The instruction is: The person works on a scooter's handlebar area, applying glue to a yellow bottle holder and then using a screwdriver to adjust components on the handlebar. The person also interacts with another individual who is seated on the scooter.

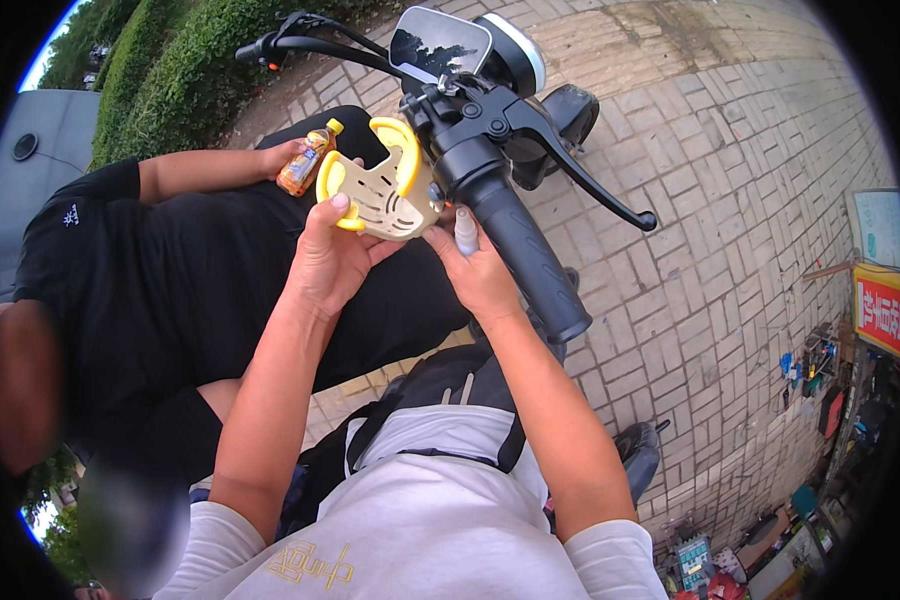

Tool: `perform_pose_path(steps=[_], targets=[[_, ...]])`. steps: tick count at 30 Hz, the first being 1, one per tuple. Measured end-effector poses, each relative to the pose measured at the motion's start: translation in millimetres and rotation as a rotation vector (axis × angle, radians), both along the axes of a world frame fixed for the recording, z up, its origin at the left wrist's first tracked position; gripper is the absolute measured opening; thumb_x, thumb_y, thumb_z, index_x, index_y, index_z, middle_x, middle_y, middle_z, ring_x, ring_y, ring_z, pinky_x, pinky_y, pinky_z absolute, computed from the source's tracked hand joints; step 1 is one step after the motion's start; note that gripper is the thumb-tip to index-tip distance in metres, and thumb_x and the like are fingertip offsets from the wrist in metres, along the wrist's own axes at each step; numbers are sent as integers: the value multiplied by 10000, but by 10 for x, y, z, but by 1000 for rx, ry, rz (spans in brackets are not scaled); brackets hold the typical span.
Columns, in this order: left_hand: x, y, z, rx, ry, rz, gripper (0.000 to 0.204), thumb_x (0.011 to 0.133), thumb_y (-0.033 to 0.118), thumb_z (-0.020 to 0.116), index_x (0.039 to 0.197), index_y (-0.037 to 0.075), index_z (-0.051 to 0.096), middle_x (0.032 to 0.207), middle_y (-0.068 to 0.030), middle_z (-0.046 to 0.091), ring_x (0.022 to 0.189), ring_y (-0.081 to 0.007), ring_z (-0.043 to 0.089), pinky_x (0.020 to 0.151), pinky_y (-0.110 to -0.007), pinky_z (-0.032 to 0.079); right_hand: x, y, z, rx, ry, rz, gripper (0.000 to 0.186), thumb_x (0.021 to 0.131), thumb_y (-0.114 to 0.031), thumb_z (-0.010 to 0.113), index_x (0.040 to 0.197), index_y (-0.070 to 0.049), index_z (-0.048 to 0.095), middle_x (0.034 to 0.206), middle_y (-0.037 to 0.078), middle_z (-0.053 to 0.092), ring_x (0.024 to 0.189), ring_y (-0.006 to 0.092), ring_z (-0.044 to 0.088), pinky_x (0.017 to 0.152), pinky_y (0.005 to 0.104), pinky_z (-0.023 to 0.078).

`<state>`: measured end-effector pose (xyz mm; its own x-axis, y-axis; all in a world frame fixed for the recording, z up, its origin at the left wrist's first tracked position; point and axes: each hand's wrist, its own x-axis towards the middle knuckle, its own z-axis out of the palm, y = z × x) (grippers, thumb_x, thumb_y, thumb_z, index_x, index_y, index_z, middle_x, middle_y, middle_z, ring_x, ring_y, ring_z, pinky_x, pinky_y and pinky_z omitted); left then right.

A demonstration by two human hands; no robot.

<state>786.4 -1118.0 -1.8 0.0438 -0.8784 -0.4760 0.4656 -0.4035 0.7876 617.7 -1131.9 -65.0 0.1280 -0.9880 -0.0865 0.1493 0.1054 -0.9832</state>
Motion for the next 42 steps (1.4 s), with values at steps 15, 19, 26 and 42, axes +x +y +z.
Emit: perform_pose_path(steps=[15, 19, 26, 42], targets=[[-52, 48, 25, 18, 125, 108, 851, 779, 393, 697, 1485, 106, 319, 1404, -154, 486, 1255, -310, 544, 1058, -490, 449, -63, 132, -149, 87, 27, 92, 351, 928, -183, 698, 1219, -19, 590, 1112, 29, 648, 1032, 123, 584, 923, 273, 451], [-61, -25, 166, 41, 169, 128, 1002, 716, 282, 749, 1518, 21, 208, 1421, -186, 408, 1317, -307, 465, 1073, -412, 405, -56, 101, -25, 121, -59, 76, 412, 858, -112, 763, 1216, 8, 599, 1138, 55, 647, 1027, 138, 595, 932, 300, 458], [109, -13, 87, 71, 186, 66, 1027, 731, 248, 787, 1519, -41, 195, 1465, -203, 373, 1364, -269, 393, 1122, -358, 309, -364, 253, -236, 107, 354, 340, 571, 828, -170, 800, 1309, -11, 538, 1252, 81, 620, 1123, 164, 585, 972, 320, 454], [-9, -174, 289, 282, 304, 314, 972, 713, 353, 788, 1464, -7, 285, 1389, -176, 451, 1298, -273, 469, 1092, -401, 379, -371, 62, -216, 161, 212, 404, 529, 800, -134, 804, 1249, -17, 552, 1177, 77, 617, 1024, 156, 582, 883, 301, 464]])
